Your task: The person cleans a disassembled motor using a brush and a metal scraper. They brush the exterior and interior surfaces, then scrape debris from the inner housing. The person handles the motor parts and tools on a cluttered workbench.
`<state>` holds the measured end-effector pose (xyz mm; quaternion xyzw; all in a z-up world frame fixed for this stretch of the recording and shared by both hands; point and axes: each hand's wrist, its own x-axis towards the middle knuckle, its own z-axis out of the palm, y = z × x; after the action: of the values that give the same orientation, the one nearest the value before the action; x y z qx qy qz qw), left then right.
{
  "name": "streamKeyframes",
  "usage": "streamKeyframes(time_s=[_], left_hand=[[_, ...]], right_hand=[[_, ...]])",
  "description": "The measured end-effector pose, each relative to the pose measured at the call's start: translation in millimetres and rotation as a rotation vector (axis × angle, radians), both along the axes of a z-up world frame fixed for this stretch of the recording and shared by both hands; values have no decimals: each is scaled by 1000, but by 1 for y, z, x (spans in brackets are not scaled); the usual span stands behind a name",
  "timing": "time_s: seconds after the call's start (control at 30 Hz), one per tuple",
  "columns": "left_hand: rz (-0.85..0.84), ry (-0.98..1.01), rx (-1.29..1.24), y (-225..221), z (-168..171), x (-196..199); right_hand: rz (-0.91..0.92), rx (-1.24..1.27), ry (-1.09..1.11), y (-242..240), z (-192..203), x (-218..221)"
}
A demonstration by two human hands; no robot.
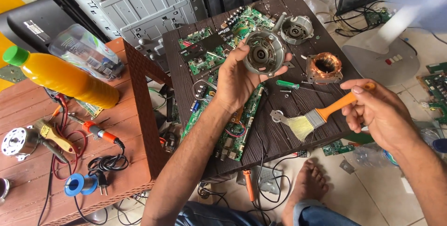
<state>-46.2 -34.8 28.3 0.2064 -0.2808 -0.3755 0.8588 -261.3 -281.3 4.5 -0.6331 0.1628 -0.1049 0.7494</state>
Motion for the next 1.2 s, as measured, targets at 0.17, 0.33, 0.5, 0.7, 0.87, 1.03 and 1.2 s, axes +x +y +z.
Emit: streamKeyframes(time_s=[0.17,0.33,0.5,0.7,0.87,1.03,1.2], left_hand=[[-106,77,-125,4,4,-1],[-76,101,-109,4,-6,3],[-55,62,-69,2,-10,4],[56,-43,-25,0,-13,4],[197,-185,-91,1,-10,1],[221,-273,-56,6,-2,-5],[202,-296,-64,7,1,-7]], right_hand=[[-98,-133,25,7,3,1],[-99,-231,-43,11,-5,3],[-81,-326,-47,22,-2,2],[-70,-365,-32,28,1,1],[-69,-425,17,31,1,1],[-69,-447,38,31,0,2],[-64,-453,48,31,0,1]])
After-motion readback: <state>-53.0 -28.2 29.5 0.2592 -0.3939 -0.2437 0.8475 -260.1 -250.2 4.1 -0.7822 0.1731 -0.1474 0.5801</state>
